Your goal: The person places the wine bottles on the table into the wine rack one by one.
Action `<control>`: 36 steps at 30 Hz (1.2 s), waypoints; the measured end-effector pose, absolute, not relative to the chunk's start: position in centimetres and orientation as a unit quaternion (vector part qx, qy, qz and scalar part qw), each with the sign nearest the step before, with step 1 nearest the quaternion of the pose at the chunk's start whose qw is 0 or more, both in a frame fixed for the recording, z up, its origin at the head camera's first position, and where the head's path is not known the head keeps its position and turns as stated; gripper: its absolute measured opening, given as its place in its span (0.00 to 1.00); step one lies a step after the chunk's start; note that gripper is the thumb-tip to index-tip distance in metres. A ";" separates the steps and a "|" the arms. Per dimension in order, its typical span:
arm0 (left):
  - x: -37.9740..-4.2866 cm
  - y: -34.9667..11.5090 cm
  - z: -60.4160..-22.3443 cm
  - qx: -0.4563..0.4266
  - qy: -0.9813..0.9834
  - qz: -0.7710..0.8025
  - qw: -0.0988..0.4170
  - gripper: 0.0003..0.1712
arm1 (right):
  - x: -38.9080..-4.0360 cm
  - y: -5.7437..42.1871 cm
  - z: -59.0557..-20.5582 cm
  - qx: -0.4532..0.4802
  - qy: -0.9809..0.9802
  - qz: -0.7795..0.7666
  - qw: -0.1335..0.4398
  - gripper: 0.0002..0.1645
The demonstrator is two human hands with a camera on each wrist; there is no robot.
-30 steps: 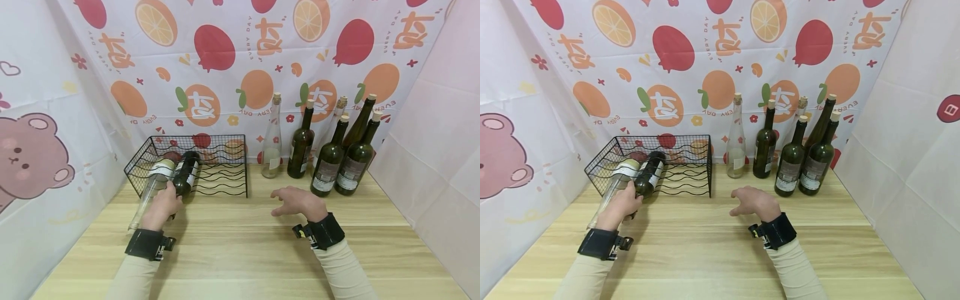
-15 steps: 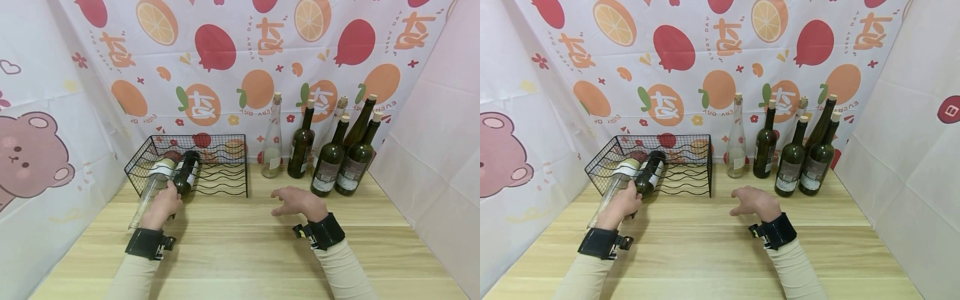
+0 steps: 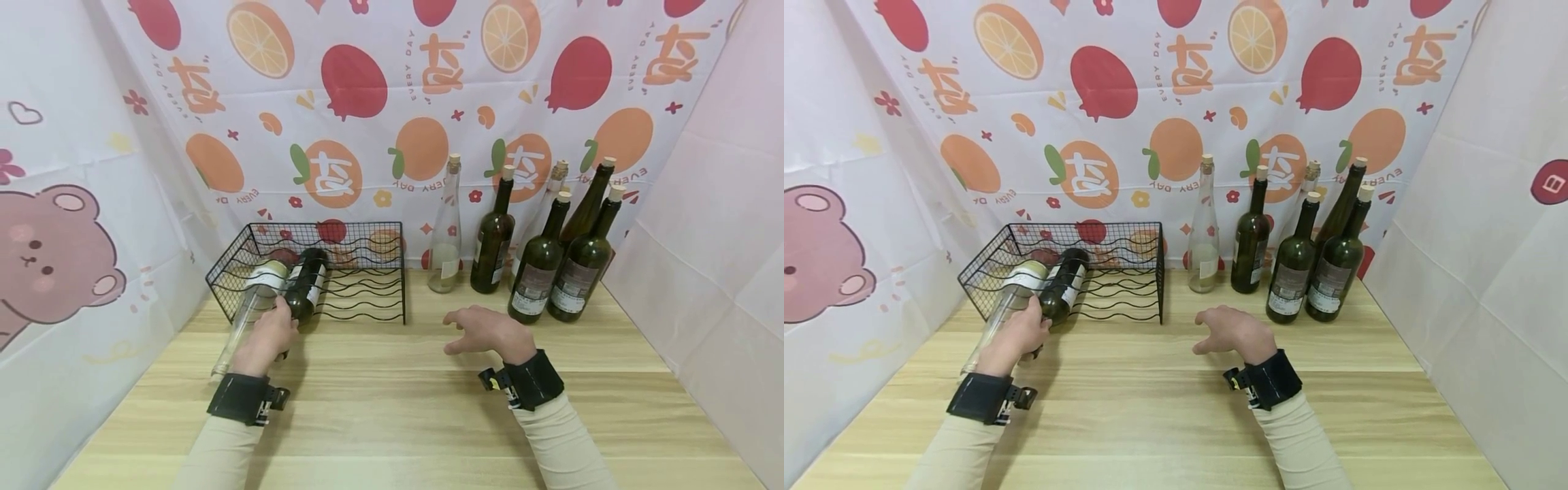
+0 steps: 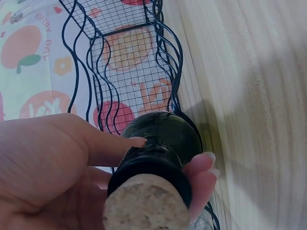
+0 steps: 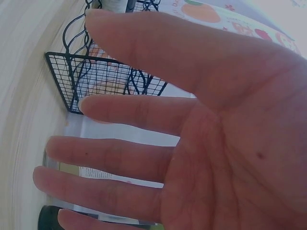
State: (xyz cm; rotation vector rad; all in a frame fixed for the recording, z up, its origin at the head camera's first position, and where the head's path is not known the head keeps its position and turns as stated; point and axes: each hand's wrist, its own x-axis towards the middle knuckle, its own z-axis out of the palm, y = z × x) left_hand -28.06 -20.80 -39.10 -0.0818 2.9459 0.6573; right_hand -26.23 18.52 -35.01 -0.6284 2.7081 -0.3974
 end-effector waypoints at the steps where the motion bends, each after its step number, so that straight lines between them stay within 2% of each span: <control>1: -28.0 -20.7 -39.1 -0.029 0.973 0.220 0.062 0.44 | -26.2 18.5 -35.0 -0.220 0.951 -0.139 0.165 0.35; 18: -28.0 -20.9 -39.4 -0.021 0.976 0.209 0.052 0.43 | -25.9 18.5 -35.2 -0.215 0.950 -0.148 0.169 0.35; 25: -27.9 -21.4 -39.1 -0.022 0.966 0.246 0.079 0.49 | -26.0 18.4 -35.0 -0.216 0.950 -0.145 0.170 0.35; 36: -27.7 -21.3 -38.9 -0.014 0.965 0.250 0.077 0.42 | -25.8 18.3 -35.1 -0.215 0.952 -0.140 0.166 0.35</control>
